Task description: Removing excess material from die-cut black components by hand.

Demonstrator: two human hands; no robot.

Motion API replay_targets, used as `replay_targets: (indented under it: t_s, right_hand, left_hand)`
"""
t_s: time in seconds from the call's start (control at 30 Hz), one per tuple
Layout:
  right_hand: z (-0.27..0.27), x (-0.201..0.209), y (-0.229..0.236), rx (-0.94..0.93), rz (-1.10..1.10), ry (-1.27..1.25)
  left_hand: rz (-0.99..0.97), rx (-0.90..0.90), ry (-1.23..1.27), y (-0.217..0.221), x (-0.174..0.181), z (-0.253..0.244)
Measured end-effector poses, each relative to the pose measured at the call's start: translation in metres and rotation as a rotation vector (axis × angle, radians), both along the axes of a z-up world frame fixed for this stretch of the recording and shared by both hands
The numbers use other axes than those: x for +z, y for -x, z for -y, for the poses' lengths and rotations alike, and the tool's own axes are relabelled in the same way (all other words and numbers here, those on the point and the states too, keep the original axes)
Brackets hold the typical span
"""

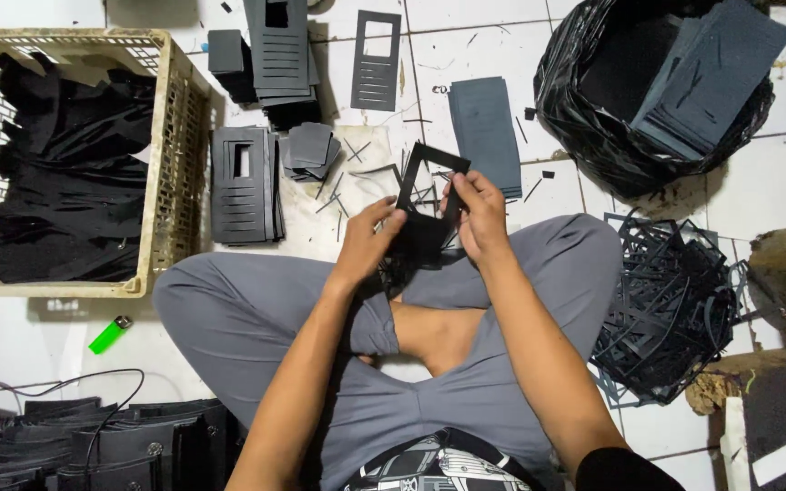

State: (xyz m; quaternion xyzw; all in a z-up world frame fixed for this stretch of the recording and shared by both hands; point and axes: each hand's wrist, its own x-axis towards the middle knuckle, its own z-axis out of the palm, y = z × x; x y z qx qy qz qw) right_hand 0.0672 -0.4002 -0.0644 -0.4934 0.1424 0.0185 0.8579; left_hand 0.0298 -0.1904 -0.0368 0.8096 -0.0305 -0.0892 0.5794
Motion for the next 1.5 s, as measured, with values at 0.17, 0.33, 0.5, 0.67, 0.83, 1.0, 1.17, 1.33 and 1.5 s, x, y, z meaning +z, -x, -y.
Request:
replay_targets:
  t_s: [0.17,0.33,0.5,0.67,0.83,1.0,1.17,1.33,1.5]
  right_hand:
    - [-0.003,0.004,0.001,-0.038,-0.019,-0.075]
    - [-0.012,0.008,0.002,0.102,-0.057,-0.01]
    - [-0.023,-0.029,0.018,0.462,-0.157,0.493]
    - [-0.019,-0.015,0.024,0.703,0.056,0.84]
    - [-0.021,-0.03,0.022,0.794,0.146,1.201]
    - [-0.022,-0.015,0.026,0.854,0.101,1.15]
    - [-0.028,0.054,0.032,0.874,0.093,1.161]
    - [-0.02,0.041,0.031,0.964,0.081,1.269]
    - [-0.027,0.034,0.031,1.056,0.066,1.334]
  left_hand:
    - [0.17,-0.06,-0.223,0.002,-0.008,0.005]
    - [0.251,0.039,-0.299,-0.003,-0.027,0.001]
    - [0.325,0.273,-0.127,-0.006,-0.025,-0.006]
    - [0.206,0.421,-0.252,-0.002,-0.02,-0.008]
    - [0.037,0.494,-0.324,-0.007,-0.049,-0.013]
    - [-0.058,0.569,-0.192,-0.012,-0.092,-0.02]
    - [-0.109,0.752,0.0,-0.018,-0.109,-0.037]
    - [-0.212,0.776,0.264,-0.017,-0.105,-0.04]
    - [-0.255,0.912,0.678,-0.021,-0.118,-0.038]
